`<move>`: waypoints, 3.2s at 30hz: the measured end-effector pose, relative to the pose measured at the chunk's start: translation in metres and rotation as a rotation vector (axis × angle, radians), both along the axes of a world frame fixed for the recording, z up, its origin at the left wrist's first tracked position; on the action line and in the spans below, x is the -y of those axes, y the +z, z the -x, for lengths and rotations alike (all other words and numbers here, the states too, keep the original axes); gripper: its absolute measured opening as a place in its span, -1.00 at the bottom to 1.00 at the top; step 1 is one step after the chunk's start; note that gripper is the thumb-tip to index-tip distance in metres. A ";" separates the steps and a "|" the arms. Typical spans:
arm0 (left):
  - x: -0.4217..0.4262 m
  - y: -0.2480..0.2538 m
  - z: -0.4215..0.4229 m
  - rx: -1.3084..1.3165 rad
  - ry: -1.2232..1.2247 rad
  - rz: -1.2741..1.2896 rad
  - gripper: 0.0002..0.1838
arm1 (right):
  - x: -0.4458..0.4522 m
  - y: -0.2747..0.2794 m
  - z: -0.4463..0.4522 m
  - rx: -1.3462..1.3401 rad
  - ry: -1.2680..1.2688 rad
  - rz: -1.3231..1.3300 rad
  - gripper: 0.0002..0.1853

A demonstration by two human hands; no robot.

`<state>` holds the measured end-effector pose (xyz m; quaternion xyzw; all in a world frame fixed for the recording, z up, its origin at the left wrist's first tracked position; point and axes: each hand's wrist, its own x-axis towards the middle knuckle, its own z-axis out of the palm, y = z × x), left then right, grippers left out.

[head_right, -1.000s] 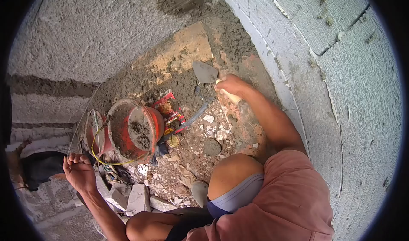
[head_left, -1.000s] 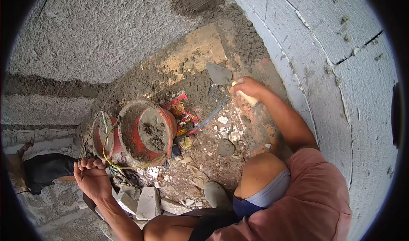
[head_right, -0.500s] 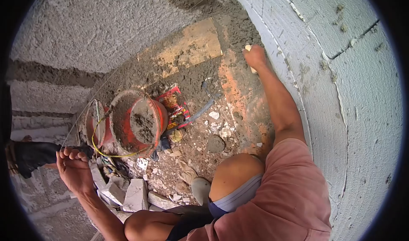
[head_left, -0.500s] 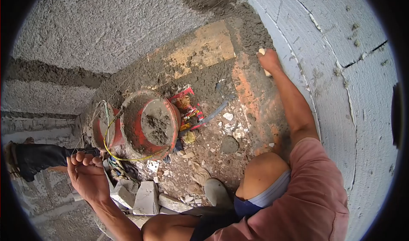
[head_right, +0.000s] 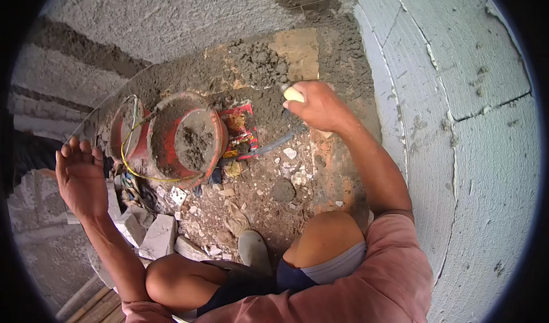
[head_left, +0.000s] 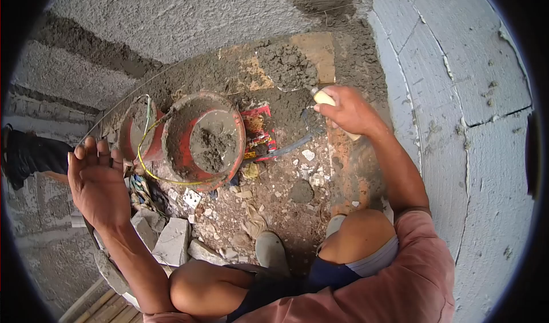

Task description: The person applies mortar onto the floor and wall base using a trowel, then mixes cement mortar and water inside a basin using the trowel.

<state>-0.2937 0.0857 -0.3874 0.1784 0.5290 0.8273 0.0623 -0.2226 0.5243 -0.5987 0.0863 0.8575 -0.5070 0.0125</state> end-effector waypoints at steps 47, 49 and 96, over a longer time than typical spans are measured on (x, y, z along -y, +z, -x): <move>-0.011 -0.009 -0.001 0.043 -0.024 0.102 -0.72 | -0.072 -0.162 0.095 0.057 -0.877 0.919 -0.74; -0.023 -0.013 -0.001 0.092 -0.024 0.120 -0.73 | -0.100 -0.161 0.124 0.062 -0.808 0.966 -0.72; -0.044 -0.028 0.007 0.179 -0.079 0.164 -0.74 | -0.162 -0.164 0.164 -0.372 -0.900 1.633 -0.86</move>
